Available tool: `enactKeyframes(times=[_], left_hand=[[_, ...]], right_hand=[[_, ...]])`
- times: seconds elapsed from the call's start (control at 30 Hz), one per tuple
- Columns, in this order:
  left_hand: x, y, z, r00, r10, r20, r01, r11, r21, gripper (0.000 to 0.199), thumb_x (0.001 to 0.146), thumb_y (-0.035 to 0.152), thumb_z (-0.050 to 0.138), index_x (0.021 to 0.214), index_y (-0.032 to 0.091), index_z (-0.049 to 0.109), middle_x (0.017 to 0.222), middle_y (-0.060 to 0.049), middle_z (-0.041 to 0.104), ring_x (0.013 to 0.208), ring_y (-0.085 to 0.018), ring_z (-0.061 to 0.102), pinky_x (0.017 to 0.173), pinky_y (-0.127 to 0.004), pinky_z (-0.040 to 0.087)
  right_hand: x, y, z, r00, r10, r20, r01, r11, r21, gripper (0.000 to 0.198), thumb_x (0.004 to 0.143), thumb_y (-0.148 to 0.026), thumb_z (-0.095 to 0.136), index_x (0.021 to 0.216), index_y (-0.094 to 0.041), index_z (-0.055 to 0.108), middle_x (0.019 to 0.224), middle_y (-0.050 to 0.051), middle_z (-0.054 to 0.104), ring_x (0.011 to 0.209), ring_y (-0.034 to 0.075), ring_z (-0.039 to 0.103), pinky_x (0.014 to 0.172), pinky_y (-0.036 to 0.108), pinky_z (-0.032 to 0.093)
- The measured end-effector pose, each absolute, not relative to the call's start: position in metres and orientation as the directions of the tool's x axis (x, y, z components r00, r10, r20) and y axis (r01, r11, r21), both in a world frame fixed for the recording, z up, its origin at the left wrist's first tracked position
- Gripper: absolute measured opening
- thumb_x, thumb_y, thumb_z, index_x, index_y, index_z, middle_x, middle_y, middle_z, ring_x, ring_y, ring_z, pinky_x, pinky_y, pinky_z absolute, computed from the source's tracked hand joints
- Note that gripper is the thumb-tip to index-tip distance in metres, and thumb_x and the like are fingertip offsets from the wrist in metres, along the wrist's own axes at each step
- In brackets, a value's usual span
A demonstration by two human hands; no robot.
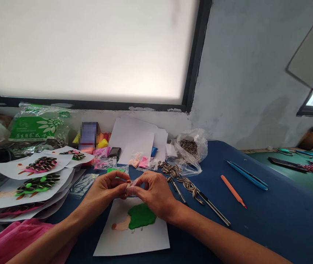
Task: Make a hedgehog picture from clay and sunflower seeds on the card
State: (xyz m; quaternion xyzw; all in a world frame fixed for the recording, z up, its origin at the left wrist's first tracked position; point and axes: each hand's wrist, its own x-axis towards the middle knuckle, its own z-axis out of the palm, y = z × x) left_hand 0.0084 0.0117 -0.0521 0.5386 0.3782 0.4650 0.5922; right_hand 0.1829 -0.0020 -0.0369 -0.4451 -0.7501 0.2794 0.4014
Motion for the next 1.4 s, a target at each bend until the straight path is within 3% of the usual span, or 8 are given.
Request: enactKeyframes(times=[0.2, 0.47, 0.63, 0.8, 0.93, 1.13, 1.4], left_hand=[[0.006, 0.011, -0.051, 0.268, 0.962, 0.042, -0.127, -0.008, 0.992, 0.038, 0.067, 0.044, 0.079, 0.087, 0.017, 0.063, 0.068, -0.003, 0.074, 0.064, -0.019, 0.068, 0.065, -0.030, 0.052], [0.008, 0.010, -0.050, 0.310, 0.951, 0.014, -0.109, 0.021, 0.994, 0.045, 0.065, 0.042, 0.082, 0.095, 0.015, 0.065, 0.064, -0.002, 0.073, 0.058, -0.015, 0.064, 0.061, -0.027, 0.050], [0.008, 0.011, -0.049, 0.315, 0.949, 0.010, -0.181, 0.050, 0.982, 0.040, 0.062, 0.039, 0.085, 0.088, 0.016, 0.067, 0.076, -0.003, 0.075, 0.071, -0.019, 0.069, 0.072, -0.032, 0.054], [0.007, 0.011, -0.050, 0.294, 0.955, 0.036, -0.201, 0.025, 0.979, 0.034, 0.064, 0.037, 0.085, 0.085, 0.016, 0.067, 0.069, -0.001, 0.072, 0.065, -0.016, 0.066, 0.068, -0.030, 0.053], [0.008, 0.010, -0.048, 0.338, 0.941, 0.000, -0.211, 0.075, 0.975, 0.039, 0.065, 0.041, 0.084, 0.091, 0.017, 0.068, 0.076, -0.001, 0.072, 0.068, -0.017, 0.068, 0.070, -0.030, 0.054], [0.008, 0.009, -0.040, 0.482, 0.876, 0.008, -0.147, 0.072, 0.986, 0.037, 0.075, 0.050, 0.075, 0.084, 0.014, 0.071, 0.076, -0.005, 0.071, 0.069, -0.018, 0.068, 0.069, -0.028, 0.054], [0.010, 0.006, -0.035, 0.438, 0.899, -0.018, -0.154, 0.094, 0.983, 0.039, 0.068, 0.051, 0.081, 0.070, 0.014, 0.066, 0.063, -0.003, 0.068, 0.059, -0.016, 0.066, 0.059, -0.024, 0.049]], right_hand=[[0.185, -0.003, -0.036, -0.275, 0.887, 0.372, 0.479, 0.462, -0.747, 0.011, 0.079, -0.012, 0.071, 0.081, -0.021, 0.076, 0.081, 0.002, 0.068, 0.071, 0.014, 0.059, 0.063, 0.025, 0.046], [0.184, -0.005, -0.037, -0.322, 0.876, 0.361, 0.525, 0.482, -0.702, 0.008, 0.082, -0.017, 0.073, 0.082, -0.023, 0.077, 0.083, 0.002, 0.066, 0.071, 0.013, 0.059, 0.064, 0.026, 0.045], [0.188, -0.002, -0.039, -0.385, 0.792, 0.474, 0.620, 0.602, -0.503, 0.008, 0.086, -0.015, 0.066, 0.085, -0.020, 0.073, 0.085, 0.003, 0.066, 0.077, 0.016, 0.059, 0.073, 0.031, 0.044], [0.189, -0.001, -0.036, -0.449, 0.710, 0.542, 0.672, 0.668, -0.319, 0.011, 0.089, -0.017, 0.060, 0.083, -0.019, 0.069, 0.083, 0.003, 0.065, 0.075, 0.017, 0.056, 0.073, 0.033, 0.042], [0.190, -0.001, -0.034, -0.429, 0.695, 0.577, 0.655, 0.679, -0.331, 0.013, 0.091, -0.018, 0.058, 0.083, -0.019, 0.068, 0.083, 0.004, 0.064, 0.074, 0.016, 0.055, 0.070, 0.031, 0.042], [0.190, -0.004, -0.030, -0.404, 0.686, 0.605, 0.639, 0.685, -0.351, 0.014, 0.092, -0.021, 0.058, 0.087, -0.021, 0.071, 0.088, 0.005, 0.063, 0.080, 0.018, 0.056, 0.074, 0.033, 0.045], [0.184, -0.008, -0.026, -0.375, 0.641, 0.670, 0.596, 0.720, -0.355, 0.015, 0.088, -0.015, 0.057, 0.078, -0.019, 0.067, 0.089, 0.006, 0.063, 0.081, 0.019, 0.058, 0.074, 0.033, 0.048]])
